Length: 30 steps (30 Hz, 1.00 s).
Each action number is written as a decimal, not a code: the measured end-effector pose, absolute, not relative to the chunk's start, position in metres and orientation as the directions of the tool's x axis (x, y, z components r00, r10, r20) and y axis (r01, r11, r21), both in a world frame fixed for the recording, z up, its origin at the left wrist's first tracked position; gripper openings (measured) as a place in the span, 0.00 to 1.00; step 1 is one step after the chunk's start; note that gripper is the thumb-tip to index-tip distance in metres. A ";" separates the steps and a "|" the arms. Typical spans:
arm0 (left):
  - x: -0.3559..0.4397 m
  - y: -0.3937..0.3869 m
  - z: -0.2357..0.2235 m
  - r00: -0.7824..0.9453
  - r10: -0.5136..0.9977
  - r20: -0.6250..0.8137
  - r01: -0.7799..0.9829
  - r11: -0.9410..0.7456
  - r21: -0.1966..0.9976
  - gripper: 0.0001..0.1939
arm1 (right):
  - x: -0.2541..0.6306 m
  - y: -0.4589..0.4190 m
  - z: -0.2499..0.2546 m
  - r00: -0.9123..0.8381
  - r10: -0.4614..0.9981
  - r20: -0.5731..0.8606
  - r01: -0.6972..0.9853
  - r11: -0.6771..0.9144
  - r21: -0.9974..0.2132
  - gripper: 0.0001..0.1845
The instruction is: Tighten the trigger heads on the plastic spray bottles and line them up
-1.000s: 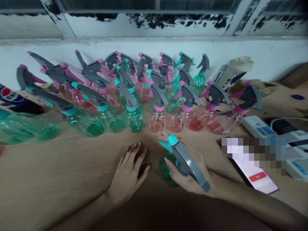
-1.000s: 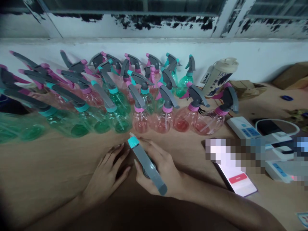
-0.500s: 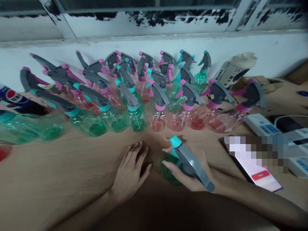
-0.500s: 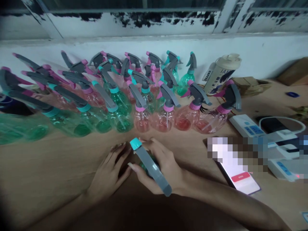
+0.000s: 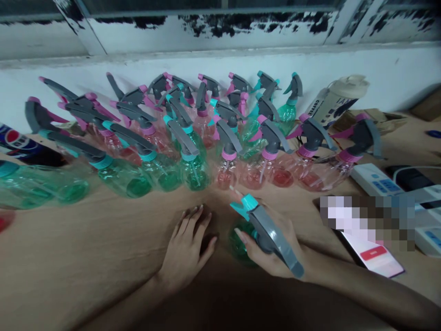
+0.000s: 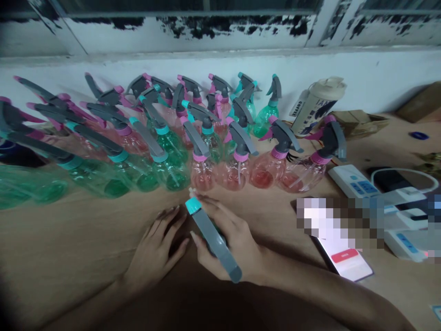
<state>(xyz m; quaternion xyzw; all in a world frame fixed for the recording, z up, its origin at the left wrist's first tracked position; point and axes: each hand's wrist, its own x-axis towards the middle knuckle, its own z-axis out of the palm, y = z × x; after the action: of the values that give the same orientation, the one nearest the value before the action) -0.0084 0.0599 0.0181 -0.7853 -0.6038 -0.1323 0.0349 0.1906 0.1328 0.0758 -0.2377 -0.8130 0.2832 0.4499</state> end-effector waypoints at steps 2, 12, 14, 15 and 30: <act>-0.008 0.060 0.019 0.228 0.942 0.245 0.960 -0.260 0.106 0.24 | 0.191 0.133 0.074 -0.459 0.635 0.622 0.133 0.741 -0.658 0.31; -0.007 0.059 0.018 0.226 0.939 0.259 0.970 -0.240 0.026 0.23 | 0.193 0.132 0.074 -0.511 0.666 0.543 0.185 0.702 -0.687 0.28; -0.007 0.059 0.018 0.225 0.939 0.261 0.972 -0.233 -0.001 0.23 | 0.193 0.132 0.076 -0.532 0.672 0.515 0.199 0.690 -0.696 0.26; -0.007 0.059 0.018 0.227 0.938 0.263 0.973 -0.232 -0.011 0.23 | 0.193 0.133 0.076 -0.539 0.673 0.506 0.205 0.688 -0.696 0.26; -0.002 0.060 0.021 0.239 0.930 0.280 0.967 -0.253 0.013 0.20 | 0.196 0.144 0.086 -0.488 0.671 0.559 0.214 0.712 -0.669 0.15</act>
<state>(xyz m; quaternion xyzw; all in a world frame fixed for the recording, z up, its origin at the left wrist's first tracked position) -0.0021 0.0600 0.0207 -0.7829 -0.6058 -0.1156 0.0815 0.1959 0.1442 0.0860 -0.2696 -0.8202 0.2667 0.4283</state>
